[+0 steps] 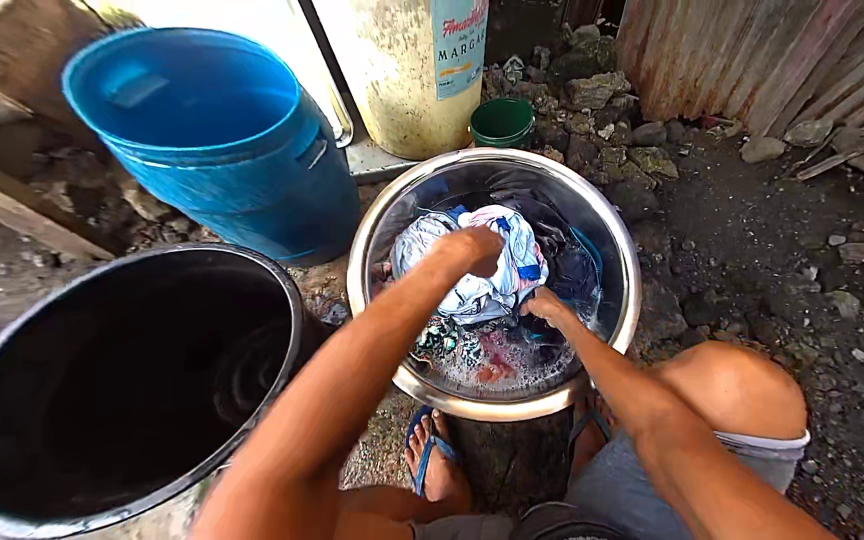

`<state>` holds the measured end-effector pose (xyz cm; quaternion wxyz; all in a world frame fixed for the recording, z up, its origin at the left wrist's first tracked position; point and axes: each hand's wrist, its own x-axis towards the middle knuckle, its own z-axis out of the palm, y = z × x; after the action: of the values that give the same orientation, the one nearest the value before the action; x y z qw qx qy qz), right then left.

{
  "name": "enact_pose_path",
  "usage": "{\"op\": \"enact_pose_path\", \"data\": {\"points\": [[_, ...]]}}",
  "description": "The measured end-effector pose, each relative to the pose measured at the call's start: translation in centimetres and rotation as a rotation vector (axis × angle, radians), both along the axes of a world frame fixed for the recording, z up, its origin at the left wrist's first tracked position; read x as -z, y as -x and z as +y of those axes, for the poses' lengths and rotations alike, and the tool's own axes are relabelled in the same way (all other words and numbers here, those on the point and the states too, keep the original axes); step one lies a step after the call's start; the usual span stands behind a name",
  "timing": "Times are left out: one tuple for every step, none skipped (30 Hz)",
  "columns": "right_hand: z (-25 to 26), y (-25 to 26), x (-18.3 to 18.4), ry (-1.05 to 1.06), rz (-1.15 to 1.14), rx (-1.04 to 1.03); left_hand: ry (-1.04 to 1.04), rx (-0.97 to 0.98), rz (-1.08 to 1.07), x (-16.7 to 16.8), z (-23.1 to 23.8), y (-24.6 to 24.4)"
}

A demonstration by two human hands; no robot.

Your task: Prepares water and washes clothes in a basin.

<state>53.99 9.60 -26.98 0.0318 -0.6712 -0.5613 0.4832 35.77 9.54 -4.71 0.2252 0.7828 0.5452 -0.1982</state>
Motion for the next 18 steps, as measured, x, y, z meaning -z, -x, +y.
{"op": "enact_pose_path", "data": {"points": [[1.0, -0.4, -1.5, 0.015, 0.002, -0.034, 0.019, -0.037, -0.014, 3.0, 0.3, -1.4], [2.0, -1.1, -3.3, -0.001, -0.024, -0.068, -0.002, -0.086, -0.052, 6.4, -0.3, -2.6], [3.0, -2.0, -5.0, -0.044, -0.065, -0.086, -0.015, -0.126, -0.093, 9.8, -1.1, -3.7], [3.9, -3.1, -6.5, -0.103, -0.098, -0.074, -0.029, -0.131, -0.12, 13.0, -2.2, -4.5], [4.6, -4.3, -7.8, -0.173, -0.113, -0.029, -0.064, -0.118, -0.13, 15.9, -3.4, -4.9], [5.0, -5.4, -9.1, -0.25, -0.113, 0.028, -0.12, -0.096, -0.119, 18.4, -4.4, -5.0], [5.0, -6.3, -10.4, -0.326, -0.096, 0.096, -0.187, -0.079, -0.109, 20.1, -5.1, -4.8], [4.9, -7.0, -11.8, -0.398, -0.074, 0.153, -0.257, -0.071, -0.11, 21.4, -5.4, -4.3], [4.7, -7.4, -13.2, -0.472, -0.057, 0.201, -0.336, -0.069, -0.119, 22.3, -5.4, -3.6], [4.4, -7.8, -14.7, -0.545, -0.04, 0.241, -0.421, -0.07, -0.147, 23.1, -5.3, -2.8], [3.9, -8.4, -15.8, -0.614, -0.016, 0.283, -0.499, -0.066, -0.18, 23.9, -5.1, -1.9], [3.5, -8.9, -16.7, -0.679, 0.012, 0.327, -0.558, -0.06, -0.198, 24.4, -4.8, -1.1], [3.4, -9.5, -17.7, -0.74, 0.039, 0.375, -0.606, -0.066, -0.209, 24.6, -4.2, -0.5], [3.2, -10.1, -18.5, -0.796, 0.065, 0.415, -0.655, -0.086, -0.223, 24.8, -3.8, -0.1], [3.0, -10.5, -19.2, -0.849, 0.086, 0.442, -0.68, -0.12, -0.232, 24.8, -3.4, 0.1], [2.8, -10.7, -19.9, -0.9, 0.105, 0.459, -0.705, -0.16, -0.239, 24.7, -2.9, 0.3], [2.6, -10.7, -20.4, -0.951, 0.126, 0.469, -0.732, -0.203, -0.25, 24.5, -2.3, 0.5], [2.5, -10.5, -20.8, -1.0, 0.157, 0.471, -0.742, -0.253, -0.266, 24.2, -1.7, 0.7]]}}
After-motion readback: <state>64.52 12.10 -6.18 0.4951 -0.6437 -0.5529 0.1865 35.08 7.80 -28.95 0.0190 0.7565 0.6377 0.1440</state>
